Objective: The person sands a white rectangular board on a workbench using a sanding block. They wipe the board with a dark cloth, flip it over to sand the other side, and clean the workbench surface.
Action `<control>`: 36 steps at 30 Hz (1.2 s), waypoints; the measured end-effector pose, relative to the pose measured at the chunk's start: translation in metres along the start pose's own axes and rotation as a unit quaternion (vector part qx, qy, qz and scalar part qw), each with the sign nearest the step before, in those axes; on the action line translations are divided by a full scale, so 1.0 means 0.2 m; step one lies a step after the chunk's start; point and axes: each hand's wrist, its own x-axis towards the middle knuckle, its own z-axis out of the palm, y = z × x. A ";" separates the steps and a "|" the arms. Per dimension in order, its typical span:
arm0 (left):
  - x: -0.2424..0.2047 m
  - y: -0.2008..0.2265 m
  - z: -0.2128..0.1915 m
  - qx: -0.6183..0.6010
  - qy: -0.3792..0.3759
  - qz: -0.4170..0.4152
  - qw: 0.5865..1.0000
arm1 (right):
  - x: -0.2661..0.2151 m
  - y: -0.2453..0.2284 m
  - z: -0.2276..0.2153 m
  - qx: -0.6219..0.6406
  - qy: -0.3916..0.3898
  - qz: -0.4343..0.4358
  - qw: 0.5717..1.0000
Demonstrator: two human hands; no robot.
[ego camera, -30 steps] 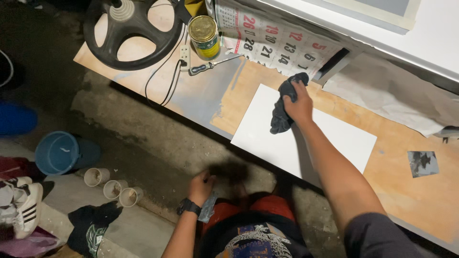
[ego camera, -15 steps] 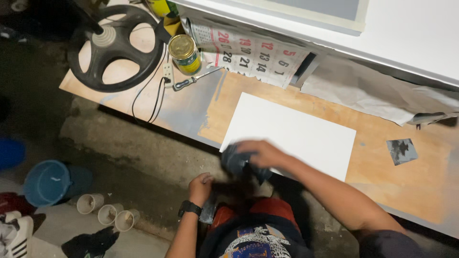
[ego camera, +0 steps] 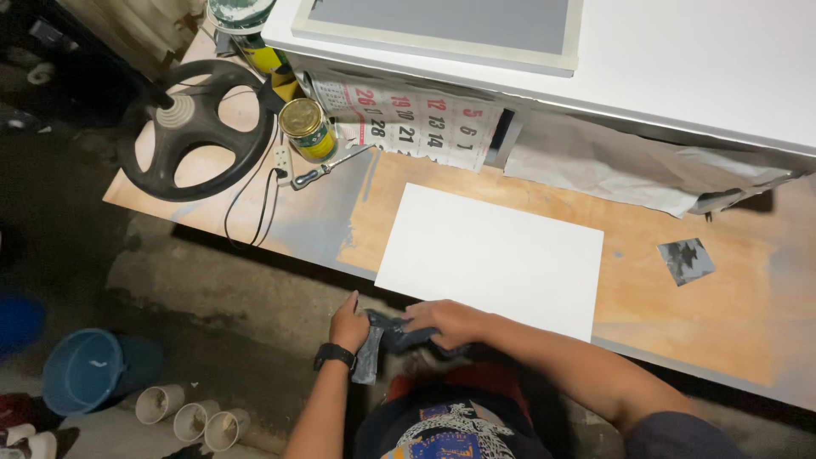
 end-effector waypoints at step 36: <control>0.06 0.18 0.11 0.128 -0.022 0.035 0.991 | -0.40 0.11 -0.06 -0.093 0.268 0.169 0.944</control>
